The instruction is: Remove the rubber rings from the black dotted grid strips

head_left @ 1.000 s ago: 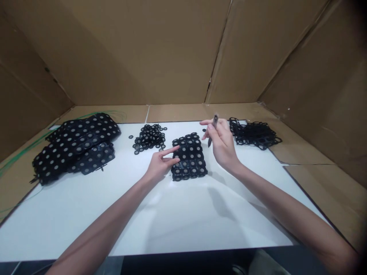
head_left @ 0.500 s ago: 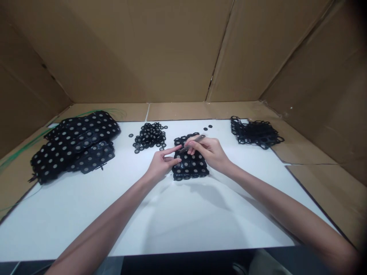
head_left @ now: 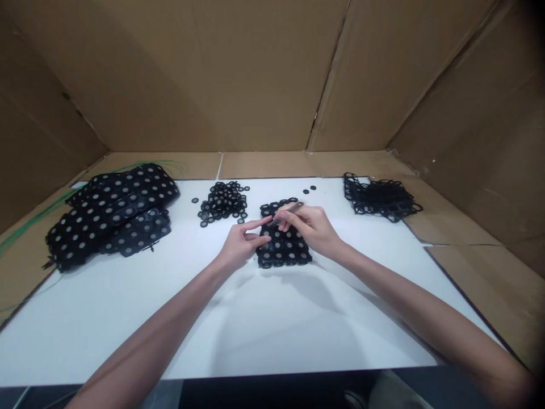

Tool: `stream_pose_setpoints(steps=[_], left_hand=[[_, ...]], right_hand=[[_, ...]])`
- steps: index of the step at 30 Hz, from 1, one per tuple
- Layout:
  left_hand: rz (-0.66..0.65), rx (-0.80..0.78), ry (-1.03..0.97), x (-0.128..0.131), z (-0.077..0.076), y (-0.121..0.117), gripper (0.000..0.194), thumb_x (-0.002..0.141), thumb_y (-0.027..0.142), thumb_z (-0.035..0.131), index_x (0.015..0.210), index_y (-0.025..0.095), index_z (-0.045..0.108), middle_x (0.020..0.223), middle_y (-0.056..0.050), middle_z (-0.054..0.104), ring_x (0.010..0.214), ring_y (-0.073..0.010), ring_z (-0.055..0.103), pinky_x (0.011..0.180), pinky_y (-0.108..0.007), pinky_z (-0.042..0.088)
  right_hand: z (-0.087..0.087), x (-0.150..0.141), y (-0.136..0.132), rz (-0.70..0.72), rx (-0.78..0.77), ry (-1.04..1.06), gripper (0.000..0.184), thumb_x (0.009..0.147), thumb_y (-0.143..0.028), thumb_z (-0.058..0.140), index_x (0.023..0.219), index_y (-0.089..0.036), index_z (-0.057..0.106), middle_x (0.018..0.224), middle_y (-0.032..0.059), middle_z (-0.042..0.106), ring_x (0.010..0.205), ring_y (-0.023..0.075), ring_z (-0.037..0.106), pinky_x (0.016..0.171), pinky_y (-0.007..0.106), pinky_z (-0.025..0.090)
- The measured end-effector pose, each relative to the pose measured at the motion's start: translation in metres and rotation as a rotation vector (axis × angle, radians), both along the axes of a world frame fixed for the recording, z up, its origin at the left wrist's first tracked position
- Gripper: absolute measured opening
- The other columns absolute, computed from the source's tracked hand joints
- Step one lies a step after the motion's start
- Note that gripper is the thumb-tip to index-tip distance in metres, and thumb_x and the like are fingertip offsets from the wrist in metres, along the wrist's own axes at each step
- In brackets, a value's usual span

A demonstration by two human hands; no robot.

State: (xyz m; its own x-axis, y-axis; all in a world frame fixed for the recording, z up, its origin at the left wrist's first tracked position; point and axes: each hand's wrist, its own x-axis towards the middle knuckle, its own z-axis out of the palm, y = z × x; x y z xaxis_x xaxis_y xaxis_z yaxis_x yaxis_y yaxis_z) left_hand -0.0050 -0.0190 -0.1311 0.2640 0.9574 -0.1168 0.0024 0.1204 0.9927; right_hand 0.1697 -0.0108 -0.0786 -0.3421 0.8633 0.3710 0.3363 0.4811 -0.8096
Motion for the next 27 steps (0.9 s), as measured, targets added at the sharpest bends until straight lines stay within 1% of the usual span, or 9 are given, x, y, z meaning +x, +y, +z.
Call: stream_pose_setpoints(steps=[3,5,9,16,20,22,25,26,27], left_hand=[[0.010,0.014,-0.001,0.000,-0.003,0.001,0.058,0.062,0.030,0.067,0.117,0.018,0.054,0.043,0.009,0.031,0.039,-0.0032,0.017,0.037,-0.019,0.015],[0.024,0.028,-0.007,0.001,-0.005,0.001,0.056,0.061,0.030,0.068,0.115,0.017,0.056,0.044,0.008,0.033,0.039,-0.0030,0.017,0.038,-0.020,0.015],[0.051,0.010,-0.022,0.001,-0.007,0.003,0.055,0.059,0.030,0.070,0.111,0.016,0.059,0.043,0.008,0.034,0.039,-0.0028,0.019,0.038,-0.020,0.014],[0.065,-0.007,-0.041,0.002,-0.008,0.005,0.053,0.056,0.028,0.071,0.107,0.015,0.061,0.043,0.007,0.038,0.037,-0.0023,0.021,0.038,-0.020,0.016],[0.060,-0.012,-0.055,0.002,-0.005,0.005,0.055,0.056,0.027,0.070,0.109,0.013,0.060,0.044,0.007,0.039,0.037,-0.0020,0.022,0.038,-0.019,0.017],[0.039,-0.004,-0.066,0.002,-0.001,0.005,0.058,0.056,0.024,0.070,0.112,0.015,0.058,0.050,0.006,0.044,0.038,-0.0014,0.023,0.038,-0.019,0.017],[0.022,0.033,-0.082,0.002,0.004,0.005,0.061,0.056,0.020,0.069,0.115,0.019,0.055,0.070,0.001,0.054,0.041,-0.0002,0.027,0.039,-0.018,0.018],[0.016,0.042,-0.082,0.002,0.005,0.004,0.061,0.057,0.019,0.069,0.116,0.020,0.054,0.073,0.001,0.055,0.041,-0.0002,0.028,0.039,-0.018,0.018],[0.008,0.045,-0.081,0.002,0.006,0.004,0.062,0.057,0.019,0.068,0.118,0.020,0.053,0.070,0.001,0.055,0.041,-0.0005,0.027,0.039,-0.018,0.018]], right_hand=[[-0.001,-0.001,-0.001,-0.018,0.046,-0.060,0.032,0.084,-0.034,0.042,0.063,-0.018,0.060,0.073,0.0027,0.064,0.070,0.0127,0.060,0.068,0.026,0.047],[-0.002,-0.003,-0.001,-0.022,0.108,-0.106,0.030,0.084,-0.031,0.042,0.065,-0.018,0.060,0.074,0.0024,0.065,0.067,0.0119,0.060,0.067,0.025,0.047],[-0.003,-0.007,0.000,-0.012,0.202,-0.159,0.025,0.084,-0.027,0.043,0.069,-0.017,0.062,0.070,0.0013,0.064,0.062,0.0109,0.058,0.064,0.024,0.046],[0.001,-0.011,0.003,-0.018,0.153,-0.231,0.028,0.084,-0.028,0.043,0.066,-0.017,0.062,0.068,0.0014,0.062,0.062,0.0110,0.057,0.063,0.024,0.044],[-0.002,-0.013,0.004,-0.013,0.127,-0.245,0.029,0.083,-0.029,0.043,0.066,-0.017,0.062,0.068,0.0019,0.062,0.061,0.0113,0.057,0.063,0.024,0.044],[-0.005,-0.013,0.005,-0.002,0.115,-0.251,0.028,0.083,-0.029,0.043,0.068,-0.017,0.062,0.066,0.0017,0.061,0.060,0.0113,0.056,0.062,0.024,0.044],[-0.009,-0.013,0.006,0.014,0.132,-0.251,0.026,0.084,-0.029,0.042,0.073,-0.017,0.063,0.065,0.0017,0.060,0.061,0.0115,0.056,0.062,0.024,0.044],[-0.010,-0.012,0.006,0.016,0.142,-0.247,0.026,0.084,-0.028,0.042,0.074,-0.017,0.063,0.065,0.0019,0.060,0.061,0.0115,0.056,0.062,0.024,0.044],[-0.010,-0.012,0.006,0.016,0.154,-0.246,0.027,0.084,-0.028,0.042,0.072,-0.016,0.062,0.066,0.0024,0.060,0.062,0.0117,0.056,0.063,0.024,0.044]])
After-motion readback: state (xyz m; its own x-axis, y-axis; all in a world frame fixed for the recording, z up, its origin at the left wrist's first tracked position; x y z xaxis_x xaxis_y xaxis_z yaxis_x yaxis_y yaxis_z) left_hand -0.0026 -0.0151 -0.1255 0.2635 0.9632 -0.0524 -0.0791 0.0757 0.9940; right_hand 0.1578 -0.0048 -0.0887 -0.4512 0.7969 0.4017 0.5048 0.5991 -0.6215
